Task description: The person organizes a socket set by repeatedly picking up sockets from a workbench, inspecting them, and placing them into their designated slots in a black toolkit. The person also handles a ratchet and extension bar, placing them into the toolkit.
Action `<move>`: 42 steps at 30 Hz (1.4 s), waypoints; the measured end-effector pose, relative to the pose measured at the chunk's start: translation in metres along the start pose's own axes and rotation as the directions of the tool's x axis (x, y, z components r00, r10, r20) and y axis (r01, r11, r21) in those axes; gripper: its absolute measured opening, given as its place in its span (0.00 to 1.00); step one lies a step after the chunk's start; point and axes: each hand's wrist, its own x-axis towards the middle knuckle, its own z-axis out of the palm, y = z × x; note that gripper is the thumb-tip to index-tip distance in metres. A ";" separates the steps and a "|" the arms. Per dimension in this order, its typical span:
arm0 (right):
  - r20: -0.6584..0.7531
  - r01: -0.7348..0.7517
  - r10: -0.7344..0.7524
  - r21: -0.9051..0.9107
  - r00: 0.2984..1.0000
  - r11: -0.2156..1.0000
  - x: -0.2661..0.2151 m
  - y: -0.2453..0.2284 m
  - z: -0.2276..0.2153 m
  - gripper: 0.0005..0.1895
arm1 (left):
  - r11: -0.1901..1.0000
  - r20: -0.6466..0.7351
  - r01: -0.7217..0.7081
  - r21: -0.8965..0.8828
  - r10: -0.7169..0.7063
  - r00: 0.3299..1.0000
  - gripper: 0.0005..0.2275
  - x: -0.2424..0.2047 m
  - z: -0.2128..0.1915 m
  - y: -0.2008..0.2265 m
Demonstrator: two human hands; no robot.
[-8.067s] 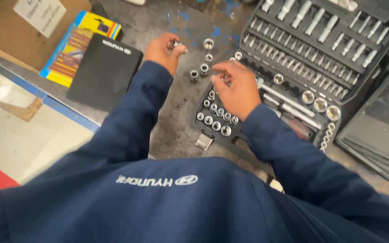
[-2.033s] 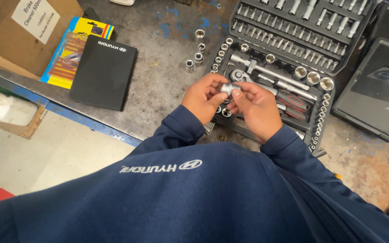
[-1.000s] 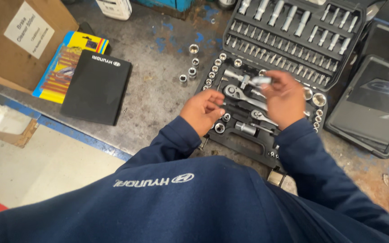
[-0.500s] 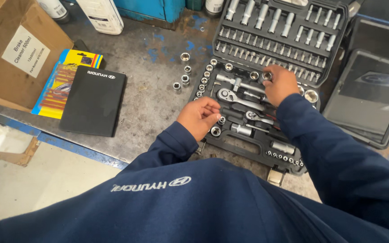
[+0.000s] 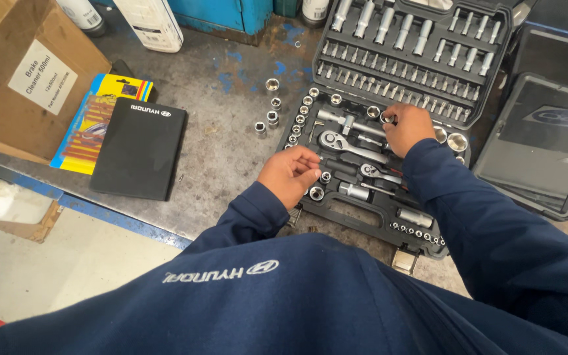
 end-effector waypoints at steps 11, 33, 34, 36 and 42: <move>0.060 0.084 -0.071 -0.236 0.996 0.968 -0.002 0.000 0.005 0.07 | 0.996 -0.020 0.053 0.066 -0.052 0.998 0.08 -0.004 -0.001 0.005; 0.086 -0.037 0.040 -0.036 0.996 0.999 -0.002 0.004 -0.001 0.24 | 0.735 -0.468 0.183 0.653 0.202 0.861 0.21 0.070 -0.069 -0.073; 0.089 -0.062 0.067 -0.063 0.994 0.996 0.002 0.002 -0.001 0.23 | 0.719 -0.470 0.209 0.663 0.182 0.864 0.20 0.075 -0.072 -0.079; 0.098 -0.067 0.071 -0.044 0.993 0.997 0.006 -0.002 -0.003 0.24 | 0.689 -0.471 0.251 0.680 0.148 0.870 0.16 0.084 -0.077 -0.090; 0.098 -0.062 0.066 -0.047 0.993 0.997 -0.005 0.000 -0.004 0.23 | 0.733 -0.509 0.169 0.659 0.269 0.817 0.12 0.070 -0.088 -0.101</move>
